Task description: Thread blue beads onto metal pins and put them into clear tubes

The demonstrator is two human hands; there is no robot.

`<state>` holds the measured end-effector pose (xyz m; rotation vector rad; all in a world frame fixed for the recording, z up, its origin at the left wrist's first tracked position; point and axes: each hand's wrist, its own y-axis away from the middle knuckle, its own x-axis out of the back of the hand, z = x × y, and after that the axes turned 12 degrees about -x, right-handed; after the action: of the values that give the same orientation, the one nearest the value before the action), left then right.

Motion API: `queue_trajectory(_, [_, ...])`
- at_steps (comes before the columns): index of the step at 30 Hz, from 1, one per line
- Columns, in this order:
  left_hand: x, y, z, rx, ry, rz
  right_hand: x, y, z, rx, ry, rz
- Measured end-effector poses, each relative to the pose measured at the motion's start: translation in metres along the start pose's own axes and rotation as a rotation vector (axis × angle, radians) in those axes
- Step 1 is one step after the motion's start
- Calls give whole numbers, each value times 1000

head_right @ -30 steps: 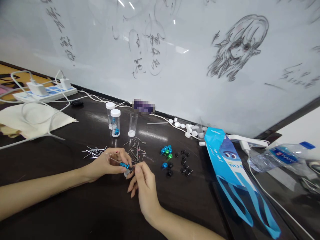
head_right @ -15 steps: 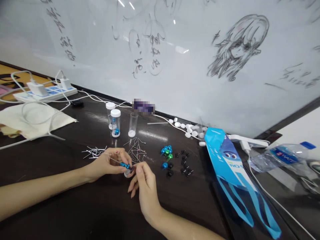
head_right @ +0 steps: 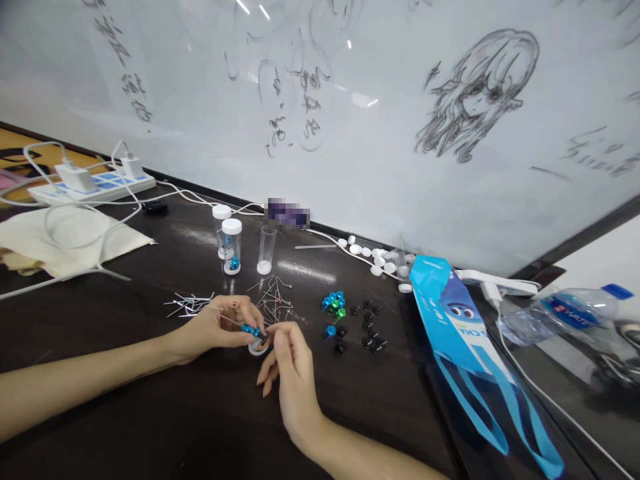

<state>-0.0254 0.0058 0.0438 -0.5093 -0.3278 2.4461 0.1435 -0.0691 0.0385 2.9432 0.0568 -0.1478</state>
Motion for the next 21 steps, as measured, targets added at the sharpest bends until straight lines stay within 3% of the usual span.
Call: queue_trajectory(21, [0,0,-1,-7,-11,12,0,-2,1,15,-7,-2])
